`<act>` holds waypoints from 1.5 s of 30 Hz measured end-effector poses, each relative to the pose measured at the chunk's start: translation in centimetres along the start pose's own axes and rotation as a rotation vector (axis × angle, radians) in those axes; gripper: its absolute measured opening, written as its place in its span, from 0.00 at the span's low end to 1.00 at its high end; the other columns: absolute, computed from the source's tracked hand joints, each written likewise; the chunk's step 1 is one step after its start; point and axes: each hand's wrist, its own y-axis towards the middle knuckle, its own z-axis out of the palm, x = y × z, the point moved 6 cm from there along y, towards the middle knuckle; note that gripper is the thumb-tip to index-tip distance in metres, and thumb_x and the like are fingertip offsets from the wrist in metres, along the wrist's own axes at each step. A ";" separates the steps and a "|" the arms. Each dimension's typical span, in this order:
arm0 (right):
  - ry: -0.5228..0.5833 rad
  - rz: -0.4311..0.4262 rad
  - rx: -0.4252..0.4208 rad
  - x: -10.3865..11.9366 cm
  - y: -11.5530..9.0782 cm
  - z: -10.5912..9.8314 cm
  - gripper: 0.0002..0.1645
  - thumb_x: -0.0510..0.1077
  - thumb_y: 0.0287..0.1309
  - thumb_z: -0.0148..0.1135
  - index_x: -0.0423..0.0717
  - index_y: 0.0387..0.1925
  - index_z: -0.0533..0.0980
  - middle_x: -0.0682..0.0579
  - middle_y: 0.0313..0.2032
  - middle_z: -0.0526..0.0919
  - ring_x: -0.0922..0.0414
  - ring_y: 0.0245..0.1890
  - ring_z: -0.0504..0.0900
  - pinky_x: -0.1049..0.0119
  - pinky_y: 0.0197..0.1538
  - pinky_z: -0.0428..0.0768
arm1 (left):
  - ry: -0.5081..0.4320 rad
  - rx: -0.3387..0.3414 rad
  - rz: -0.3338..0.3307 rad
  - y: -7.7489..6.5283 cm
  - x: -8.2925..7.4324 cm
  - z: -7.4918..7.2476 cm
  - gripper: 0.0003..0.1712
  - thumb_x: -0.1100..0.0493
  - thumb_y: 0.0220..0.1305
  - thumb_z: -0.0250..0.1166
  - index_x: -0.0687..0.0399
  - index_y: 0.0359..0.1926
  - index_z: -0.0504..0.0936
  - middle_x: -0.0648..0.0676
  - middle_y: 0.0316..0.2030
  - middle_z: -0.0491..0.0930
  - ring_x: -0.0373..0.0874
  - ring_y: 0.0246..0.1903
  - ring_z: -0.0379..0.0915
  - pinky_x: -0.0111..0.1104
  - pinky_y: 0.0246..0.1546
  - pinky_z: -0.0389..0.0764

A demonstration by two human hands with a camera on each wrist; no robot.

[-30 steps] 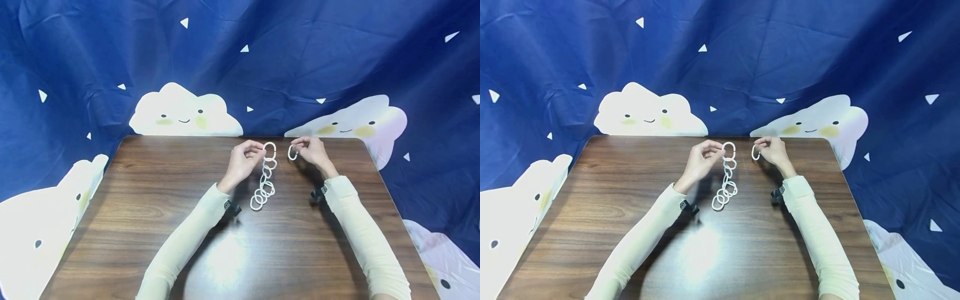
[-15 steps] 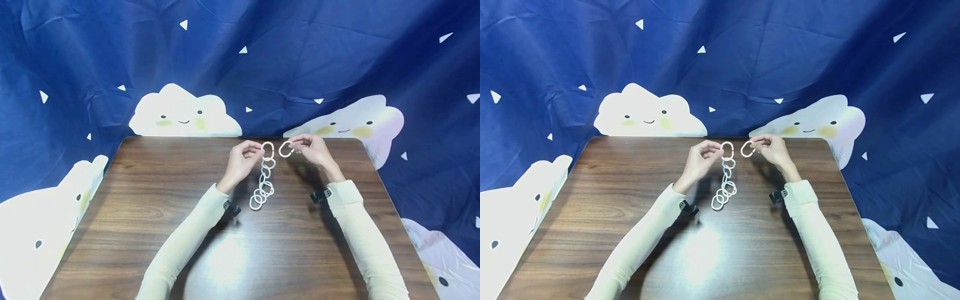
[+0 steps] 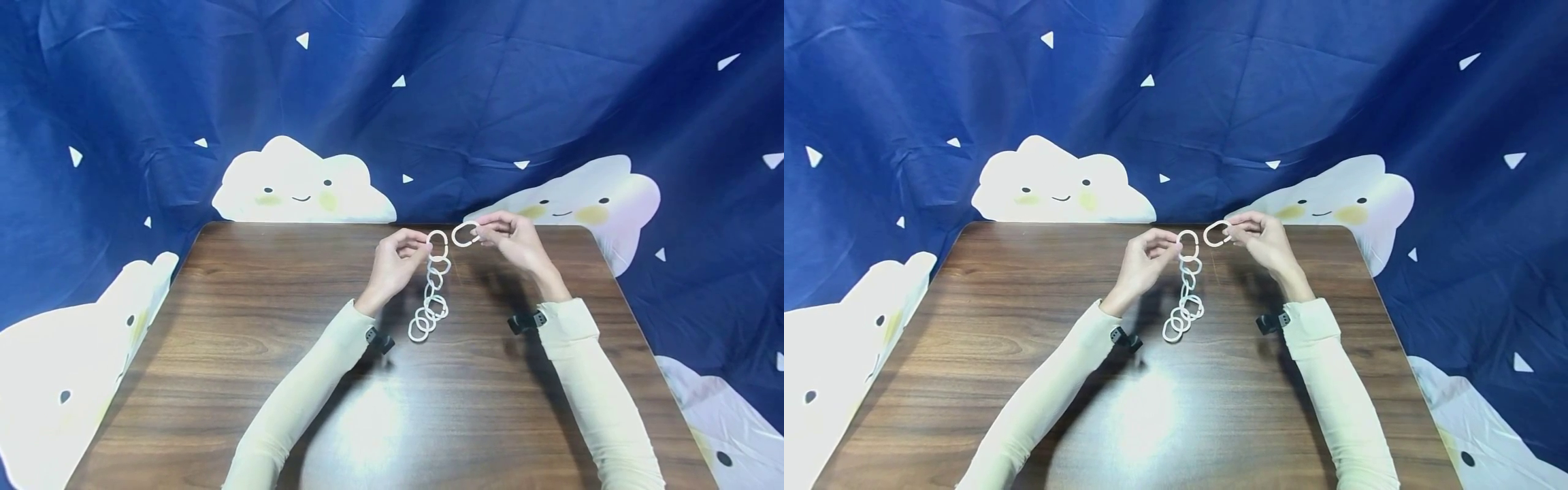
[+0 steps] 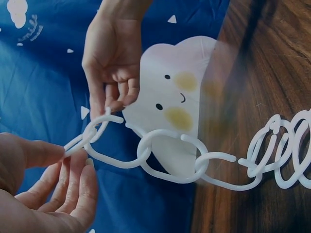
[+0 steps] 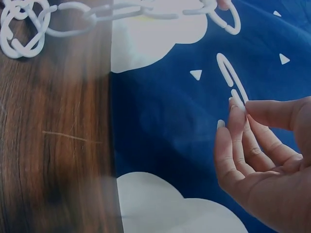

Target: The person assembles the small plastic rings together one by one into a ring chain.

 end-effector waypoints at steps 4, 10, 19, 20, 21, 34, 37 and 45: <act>0.045 -0.016 0.008 0.5 -0.2 0.2 0.19 0.35 0.69 0.66 0.25 0.55 0.76 0.64 0.33 0.91 0.69 0.34 0.89 0.75 0.43 0.88 | -0.004 0.000 -0.006 0.0 0.0 0.0 0.11 0.65 0.67 0.70 0.67 0.47 0.85 0.68 0.40 0.88 0.60 0.37 0.89 0.19 0.30 0.79; 0.060 -0.043 0.018 1.1 -0.5 0.6 0.19 0.35 0.68 0.66 0.25 0.53 0.76 0.64 0.34 0.92 0.67 0.34 0.90 0.74 0.43 0.89 | -0.003 -0.002 -0.003 0.0 -0.1 0.1 0.11 0.64 0.67 0.70 0.67 0.47 0.85 0.68 0.40 0.89 0.60 0.37 0.89 0.20 0.29 0.79; 0.075 -0.063 0.039 1.1 -0.7 1.6 0.17 0.34 0.68 0.66 0.26 0.52 0.76 0.65 0.33 0.91 0.69 0.32 0.88 0.71 0.43 0.90 | 0.001 0.004 -0.011 -0.2 -0.1 0.4 0.10 0.65 0.67 0.69 0.66 0.47 0.85 0.68 0.40 0.89 0.66 0.39 0.88 0.20 0.26 0.76; 0.079 -0.064 0.038 1.1 -0.7 1.6 0.16 0.34 0.68 0.66 0.26 0.52 0.76 0.64 0.33 0.91 0.68 0.32 0.88 0.71 0.43 0.90 | 0.000 0.005 -0.012 -0.2 -0.1 0.4 0.10 0.65 0.67 0.69 0.66 0.47 0.85 0.68 0.40 0.89 0.65 0.38 0.88 0.20 0.27 0.76; 0.084 -0.066 0.037 1.1 -0.7 1.6 0.16 0.34 0.68 0.66 0.27 0.52 0.76 0.64 0.34 0.91 0.68 0.32 0.89 0.71 0.43 0.90 | 0.000 0.005 -0.012 -0.2 -0.1 0.5 0.10 0.65 0.67 0.69 0.66 0.47 0.85 0.68 0.40 0.89 0.65 0.38 0.88 0.20 0.27 0.76; 0.133 -0.048 0.052 0.9 -0.8 2.3 0.14 0.34 0.67 0.67 0.31 0.51 0.78 0.61 0.35 0.91 0.66 0.33 0.89 0.70 0.44 0.90 | 0.013 0.000 -0.011 -0.2 0.1 0.7 0.11 0.64 0.67 0.69 0.66 0.48 0.85 0.66 0.40 0.89 0.44 0.32 0.88 0.21 0.26 0.76; 0.131 -0.042 0.055 0.9 -0.8 2.6 0.16 0.34 0.67 0.66 0.29 0.52 0.77 0.62 0.35 0.91 0.67 0.33 0.89 0.70 0.44 0.90 | 0.001 0.004 -0.006 -0.2 0.2 0.7 0.12 0.65 0.68 0.69 0.68 0.48 0.84 0.67 0.40 0.89 0.50 0.34 0.89 0.21 0.25 0.75; 0.167 -0.021 0.064 0.5 -0.8 3.0 0.17 0.35 0.67 0.68 0.30 0.53 0.77 0.57 0.37 0.92 0.64 0.36 0.90 0.71 0.44 0.89 | -0.019 0.022 -0.007 -0.3 0.2 0.9 0.12 0.65 0.69 0.68 0.70 0.49 0.83 0.70 0.40 0.88 0.67 0.39 0.88 0.20 0.23 0.73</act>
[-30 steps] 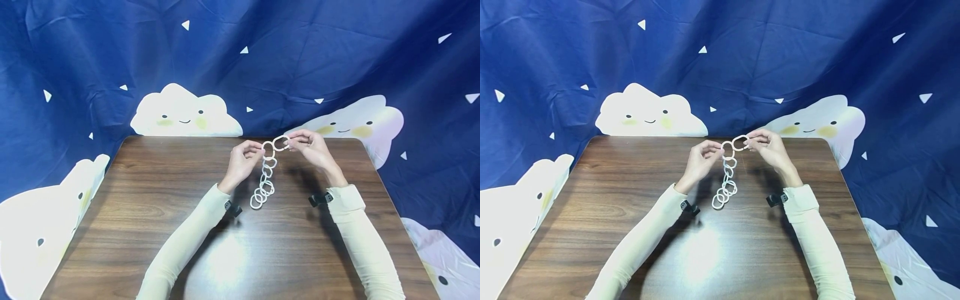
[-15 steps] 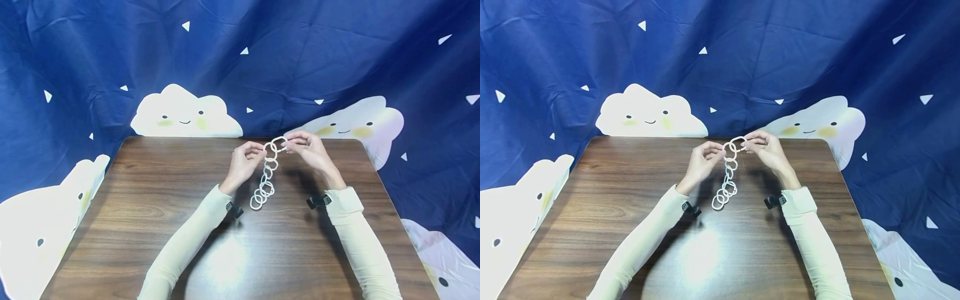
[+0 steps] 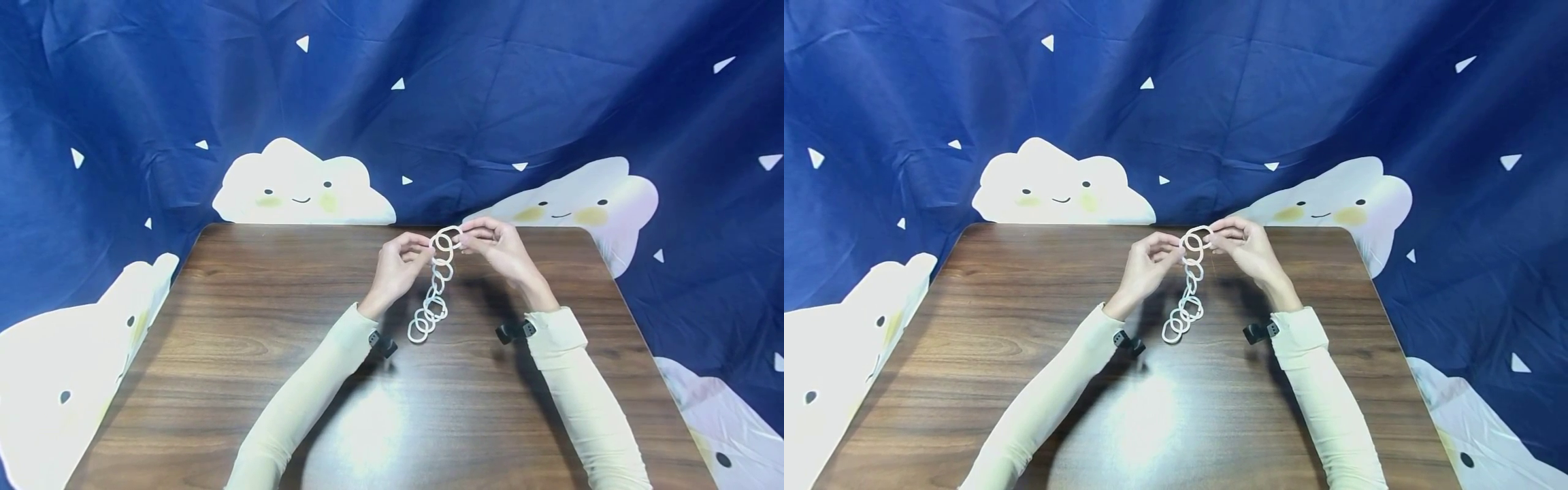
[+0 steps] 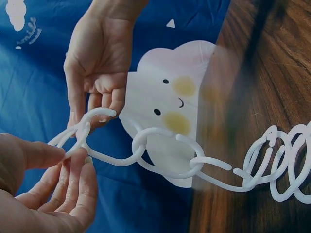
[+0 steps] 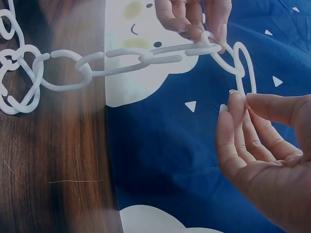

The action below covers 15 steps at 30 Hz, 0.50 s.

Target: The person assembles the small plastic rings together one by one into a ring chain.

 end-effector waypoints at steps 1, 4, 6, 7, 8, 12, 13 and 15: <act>0.001 0.001 0.001 0.0 0.0 0.0 0.17 0.35 0.67 0.68 0.29 0.53 0.77 0.57 0.37 0.92 0.64 0.35 0.90 0.71 0.44 0.90 | 0.000 0.001 0.000 0.0 0.0 0.0 0.12 0.65 0.69 0.68 0.70 0.49 0.83 0.70 0.40 0.88 0.67 0.39 0.88 0.20 0.23 0.73; 0.005 0.001 0.006 -0.1 0.0 0.1 0.17 0.35 0.67 0.67 0.29 0.53 0.76 0.59 0.37 0.91 0.65 0.35 0.90 0.70 0.45 0.90 | -0.001 0.003 -0.002 0.0 0.0 0.0 0.13 0.65 0.69 0.68 0.71 0.50 0.83 0.69 0.40 0.88 0.66 0.39 0.88 0.20 0.23 0.74; 0.009 -0.001 0.006 -0.2 -0.1 0.2 0.17 0.34 0.67 0.67 0.30 0.53 0.76 0.60 0.36 0.91 0.65 0.34 0.90 0.70 0.45 0.90 | -0.002 0.004 -0.002 0.0 0.1 0.0 0.13 0.65 0.69 0.68 0.71 0.49 0.83 0.69 0.40 0.88 0.65 0.38 0.89 0.20 0.23 0.75; 0.010 -0.002 0.008 -0.2 -0.1 0.2 0.16 0.34 0.67 0.67 0.30 0.53 0.76 0.60 0.36 0.91 0.65 0.34 0.91 0.70 0.44 0.90 | -0.003 0.004 -0.002 0.0 0.1 0.0 0.12 0.65 0.69 0.68 0.70 0.49 0.83 0.69 0.40 0.88 0.65 0.38 0.89 0.21 0.23 0.76; 0.011 -0.003 0.008 -0.1 -0.1 0.3 0.16 0.34 0.67 0.67 0.31 0.53 0.76 0.60 0.36 0.91 0.65 0.34 0.90 0.70 0.44 0.90 | -0.006 0.005 -0.001 0.0 0.2 0.0 0.12 0.65 0.69 0.68 0.70 0.49 0.83 0.69 0.40 0.88 0.66 0.38 0.89 0.21 0.23 0.76; 0.026 -0.004 0.007 -0.2 -0.1 0.3 0.14 0.33 0.67 0.66 0.32 0.52 0.77 0.59 0.37 0.91 0.65 0.34 0.91 0.70 0.44 0.90 | -0.011 0.008 0.000 0.0 0.2 0.1 0.11 0.65 0.69 0.68 0.68 0.49 0.83 0.69 0.40 0.88 0.67 0.39 0.88 0.20 0.24 0.76; 0.029 -0.003 0.007 -0.3 -0.1 0.3 0.15 0.33 0.67 0.66 0.32 0.52 0.77 0.59 0.37 0.91 0.64 0.34 0.91 0.69 0.45 0.90 | -0.012 0.008 -0.001 0.0 0.2 0.1 0.11 0.65 0.69 0.68 0.68 0.49 0.83 0.69 0.40 0.88 0.68 0.40 0.88 0.20 0.24 0.76; 0.038 -0.002 0.007 -0.4 -0.1 0.2 0.15 0.33 0.67 0.66 0.31 0.53 0.76 0.59 0.37 0.91 0.64 0.35 0.91 0.68 0.45 0.91 | -0.014 0.008 -0.004 0.0 0.2 0.1 0.11 0.65 0.69 0.68 0.67 0.48 0.84 0.69 0.40 0.88 0.69 0.40 0.87 0.20 0.24 0.76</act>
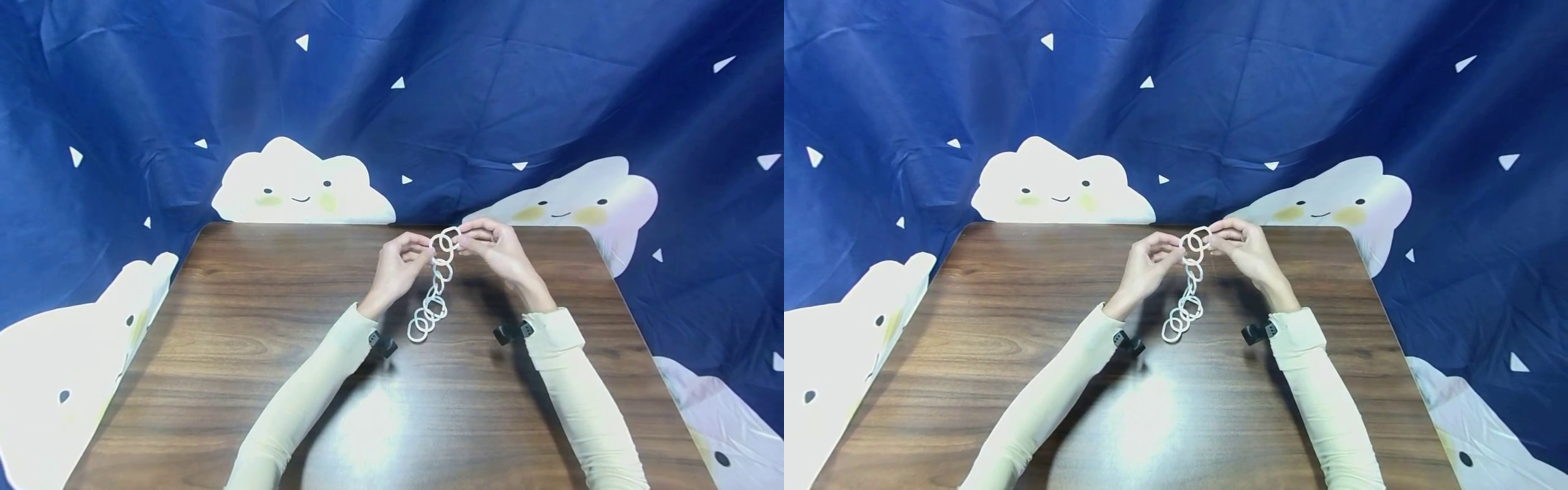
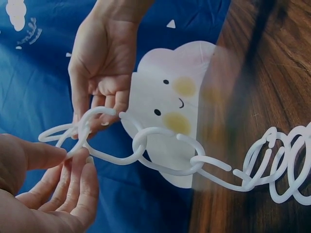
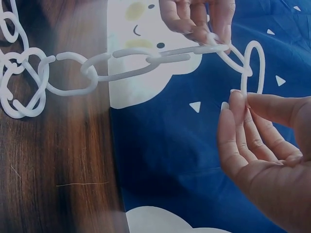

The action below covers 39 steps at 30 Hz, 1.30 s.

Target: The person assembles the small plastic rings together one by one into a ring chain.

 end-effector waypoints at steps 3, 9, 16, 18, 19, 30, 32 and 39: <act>0.008 -0.001 0.003 -0.2 0.0 0.0 0.17 0.32 0.67 0.66 0.29 0.54 0.76 0.59 0.37 0.91 0.62 0.36 0.91 0.65 0.47 0.91 | 0.000 0.000 -0.005 -0.1 0.0 0.0 0.10 0.65 0.68 0.68 0.66 0.48 0.84 0.69 0.41 0.88 0.70 0.41 0.87 0.20 0.25 0.77; 0.018 -0.006 -0.003 -0.2 0.1 0.2 0.16 0.33 0.67 0.66 0.29 0.53 0.76 0.59 0.35 0.91 0.64 0.36 0.91 0.66 0.46 0.91 | 0.004 0.004 -0.004 0.0 -0.2 0.2 0.10 0.66 0.68 0.68 0.67 0.48 0.84 0.69 0.41 0.88 0.71 0.41 0.86 0.19 0.27 0.78; -0.021 -0.028 -0.002 0.4 0.5 0.1 0.16 0.33 0.67 0.67 0.28 0.52 0.76 0.56 0.35 0.90 0.62 0.34 0.90 0.64 0.45 0.91 | 0.043 -0.003 0.006 0.0 -0.4 0.0 0.11 0.65 0.68 0.69 0.66 0.48 0.85 0.67 0.40 0.89 0.63 0.38 0.89 0.21 0.28 0.78; -0.030 -0.042 0.010 0.7 0.5 0.0 0.17 0.33 0.67 0.66 0.26 0.52 0.76 0.55 0.36 0.90 0.62 0.34 0.89 0.66 0.43 0.91 | 0.046 0.000 0.003 0.0 -0.3 0.0 0.11 0.65 0.68 0.69 0.67 0.49 0.85 0.67 0.40 0.89 0.62 0.38 0.89 0.21 0.27 0.78; -0.033 -0.050 0.016 0.9 0.6 0.0 0.17 0.33 0.67 0.66 0.25 0.52 0.76 0.54 0.36 0.90 0.62 0.34 0.89 0.66 0.42 0.91 | 0.043 0.002 0.001 0.0 -0.2 0.0 0.12 0.65 0.68 0.69 0.67 0.49 0.85 0.68 0.40 0.89 0.63 0.38 0.88 0.20 0.27 0.78; -0.064 -0.131 0.039 3.4 0.2 -0.1 0.14 0.35 0.68 0.67 0.30 0.51 0.82 0.57 0.38 0.92 0.62 0.35 0.90 0.67 0.44 0.90 | 0.045 0.001 0.001 0.0 0.4 0.1 0.11 0.66 0.67 0.69 0.66 0.49 0.86 0.68 0.40 0.89 0.45 0.31 0.88 0.20 0.30 0.80; -0.070 -0.136 0.044 3.8 0.2 0.0 0.14 0.35 0.68 0.67 0.30 0.51 0.82 0.57 0.38 0.92 0.62 0.35 0.90 0.68 0.44 0.90 | 0.050 0.001 -0.005 -0.1 0.4 0.1 0.11 0.66 0.67 0.69 0.65 0.49 0.86 0.67 0.40 0.89 0.36 0.29 0.85 0.20 0.29 0.79; -0.137 -0.126 0.035 4.4 0.1 0.1 0.09 0.37 0.68 0.67 0.40 0.47 0.85 0.60 0.36 0.91 0.61 0.34 0.89 0.70 0.44 0.89 | 0.020 0.016 -0.047 -0.2 0.8 0.4 0.10 0.64 0.69 0.69 0.64 0.48 0.86 0.67 0.40 0.89 0.55 0.35 0.90 0.24 0.31 0.85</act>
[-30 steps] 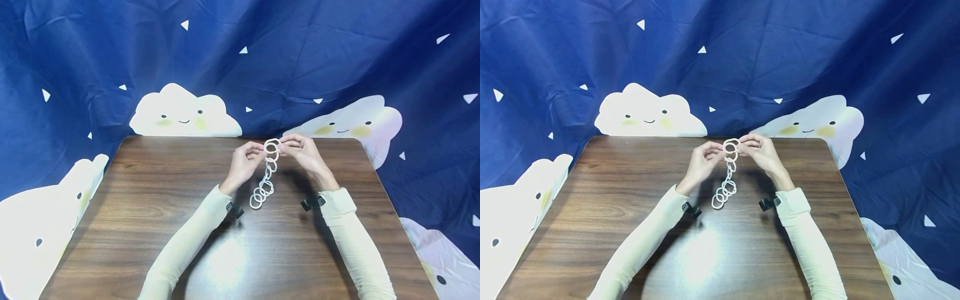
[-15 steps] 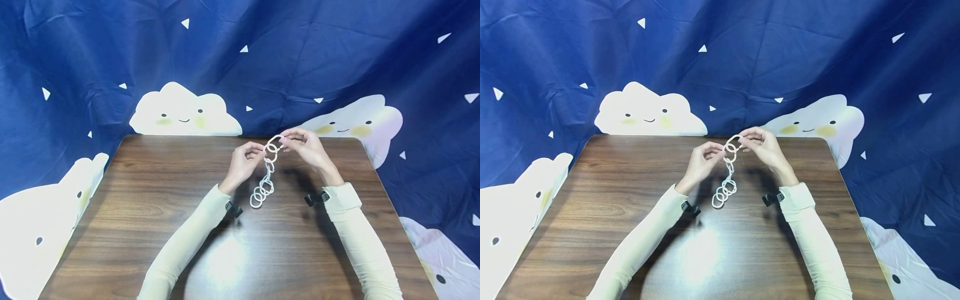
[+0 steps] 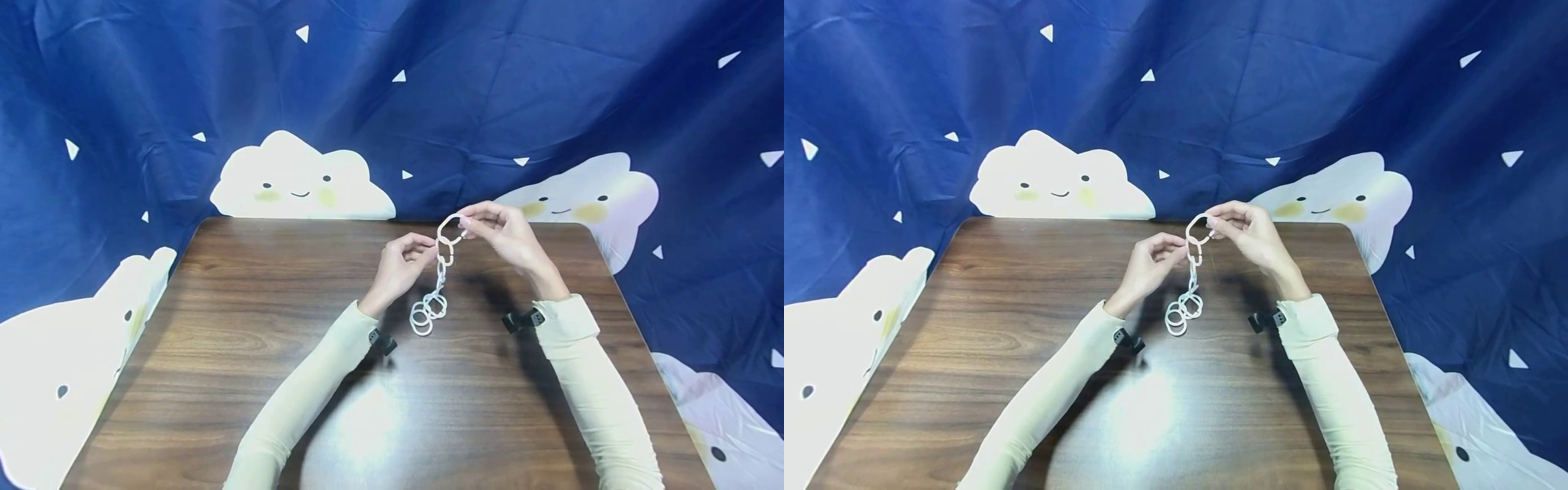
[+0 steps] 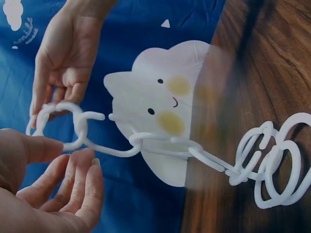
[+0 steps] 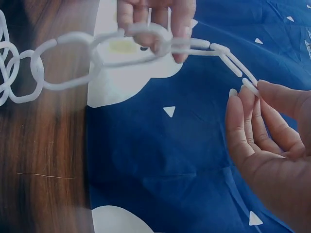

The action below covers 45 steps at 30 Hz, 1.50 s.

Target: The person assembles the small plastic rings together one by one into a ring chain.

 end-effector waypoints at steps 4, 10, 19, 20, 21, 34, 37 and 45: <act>-0.034 -0.009 -0.012 0.4 0.0 -0.4 0.11 0.38 0.68 0.67 0.38 0.48 0.85 0.58 0.37 0.91 0.61 0.33 0.89 0.71 0.44 0.88 | 0.005 0.016 -0.026 -0.3 0.7 -0.1 0.11 0.63 0.70 0.68 0.65 0.49 0.86 0.67 0.40 0.89 0.63 0.39 0.89 0.29 0.36 0.89; -0.038 -0.014 -0.015 0.9 -0.3 -1.1 0.14 0.37 0.68 0.67 0.32 0.50 0.83 0.58 0.37 0.91 0.62 0.32 0.88 0.72 0.43 0.87 | 0.247 0.082 -0.101 -2.3 3.3 -0.4 0.20 0.49 0.65 0.74 0.58 0.50 0.86 0.58 0.41 0.90 0.46 0.36 0.87 0.27 0.38 0.87; -0.017 -0.029 -0.003 1.1 -0.5 -1.8 0.14 0.37 0.68 0.67 0.30 0.50 0.82 0.54 0.39 0.92 0.60 0.32 0.88 0.73 0.42 0.86 | 0.559 0.129 -0.139 -5.5 6.5 -0.2 0.34 0.43 0.52 0.82 0.58 0.54 0.84 0.60 0.45 0.85 0.54 0.46 0.80 0.41 0.48 0.80; -0.019 -0.030 -0.002 1.1 -0.5 -1.9 0.14 0.37 0.68 0.67 0.31 0.50 0.83 0.54 0.39 0.92 0.60 0.32 0.88 0.74 0.42 0.86 | 0.582 0.129 -0.132 -5.7 6.6 -0.2 0.35 0.43 0.51 0.82 0.58 0.53 0.84 0.59 0.44 0.85 0.53 0.46 0.80 0.42 0.47 0.79; -0.021 -0.031 -0.002 1.1 -0.6 -1.9 0.14 0.37 0.68 0.67 0.31 0.50 0.83 0.54 0.39 0.92 0.60 0.32 0.88 0.74 0.41 0.86 | 0.599 0.128 -0.121 -5.8 6.6 -0.1 0.35 0.43 0.50 0.83 0.58 0.53 0.83 0.59 0.44 0.85 0.53 0.45 0.80 0.42 0.46 0.79; -0.035 -0.041 -0.005 1.4 -1.2 -3.0 0.13 0.36 0.68 0.67 0.31 0.49 0.83 0.58 0.37 0.92 0.61 0.32 0.88 0.72 0.42 0.87 | 0.711 0.104 -0.139 -7.2 7.1 1.3 0.41 0.42 0.46 0.84 0.55 0.58 0.81 0.58 0.47 0.82 0.52 0.46 0.74 0.41 0.47 0.75; -0.015 -0.044 -0.005 1.3 -1.3 -3.3 0.13 0.35 0.68 0.67 0.30 0.50 0.83 0.57 0.37 0.92 0.62 0.32 0.88 0.73 0.42 0.87 | 0.764 0.101 -0.144 -7.3 7.1 1.7 0.41 0.40 0.47 0.83 0.54 0.59 0.81 0.57 0.48 0.81 0.53 0.47 0.73 0.41 0.46 0.75; 0.015 -0.017 -0.027 1.2 -1.7 -4.6 0.11 0.35 0.68 0.66 0.33 0.49 0.83 0.56 0.39 0.92 0.62 0.32 0.89 0.72 0.43 0.88 | 0.836 0.099 -0.128 -7.4 6.5 2.4 0.38 0.50 0.48 0.84 0.54 0.60 0.80 0.58 0.49 0.80 0.54 0.47 0.74 0.40 0.41 0.74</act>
